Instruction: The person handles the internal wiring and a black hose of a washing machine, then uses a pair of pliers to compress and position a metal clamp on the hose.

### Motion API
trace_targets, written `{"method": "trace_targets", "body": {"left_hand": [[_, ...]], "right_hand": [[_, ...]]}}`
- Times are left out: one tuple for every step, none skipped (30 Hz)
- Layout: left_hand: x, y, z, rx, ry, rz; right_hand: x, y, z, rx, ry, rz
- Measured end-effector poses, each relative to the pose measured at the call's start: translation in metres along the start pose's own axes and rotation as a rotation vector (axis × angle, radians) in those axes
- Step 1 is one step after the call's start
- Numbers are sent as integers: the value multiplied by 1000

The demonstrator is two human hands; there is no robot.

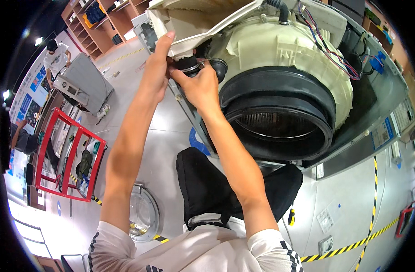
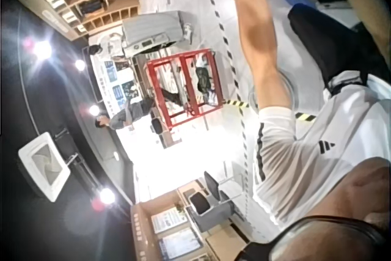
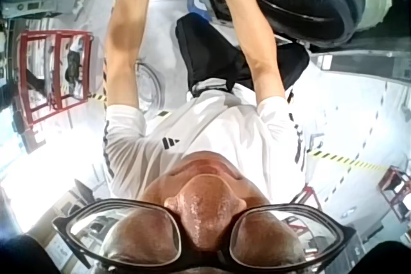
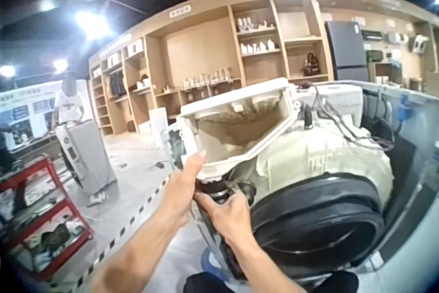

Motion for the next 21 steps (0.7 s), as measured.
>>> {"method": "trace_targets", "body": {"left_hand": [[-1,-3,-1,12,10,-4],[-1,-5,1,24,20,-8],[2,-4,3,50,0,-57],[2,-6,1,87,-16,-63],[2,-8,0,122,-34,-69],[1,-9,-2,156,-52,-76],[-2,-10,-1,164,-29,-88],[-4,-11,-4,169,-14,-95],[-7,-11,-7,175,-1,-108],[-12,-2,-11,195,8,-140],[-15,2,-13,224,9,-148],[-21,11,-15,284,59,-118],[-16,27,-9,334,90,-121],[-24,27,-17,337,-14,-191],[-19,16,-28,263,18,-205],[-35,-17,-46,367,-117,-197],[-38,-64,-21,300,-118,-36],[-41,-93,-3,231,-74,12],[-44,-107,3,171,-31,16],[-53,-105,-7,145,-11,-7],[-58,-99,-15,130,-5,-21]], "right_hand": [[-1,3,-1,-7,-14,-5],[0,4,-3,-14,-29,-9],[3,2,-2,95,51,-14],[5,1,-2,115,36,-6],[7,0,-3,134,21,3],[10,0,-2,152,7,14],[15,-2,-4,98,-36,7],[26,-5,-4,41,-71,-1],[38,-13,-5,121,-149,23],[51,-31,-9,221,-227,62],[71,-42,-9,212,-224,1],[91,-68,-10,244,-216,-34],[115,-90,-15,234,-214,-96],[139,-109,-14,232,-184,-146],[160,-130,4,211,-101,-154],[182,-149,17,172,-30,-160],[196,-160,20,159,-25,-83],[213,-183,31,219,46,-5],[233,-219,44,292,171,107],[268,-266,64,208,330,406],[298,-310,70,138,413,604]]}}
Point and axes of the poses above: each hand's wrist, its own x-axis away from the middle knuckle, its own y-axis out of the palm, z = x × y, the point moved 6 cm from there along -x, towards the middle knuckle, and after that the axes turned 1 degree about x, right-handed, at the moved point
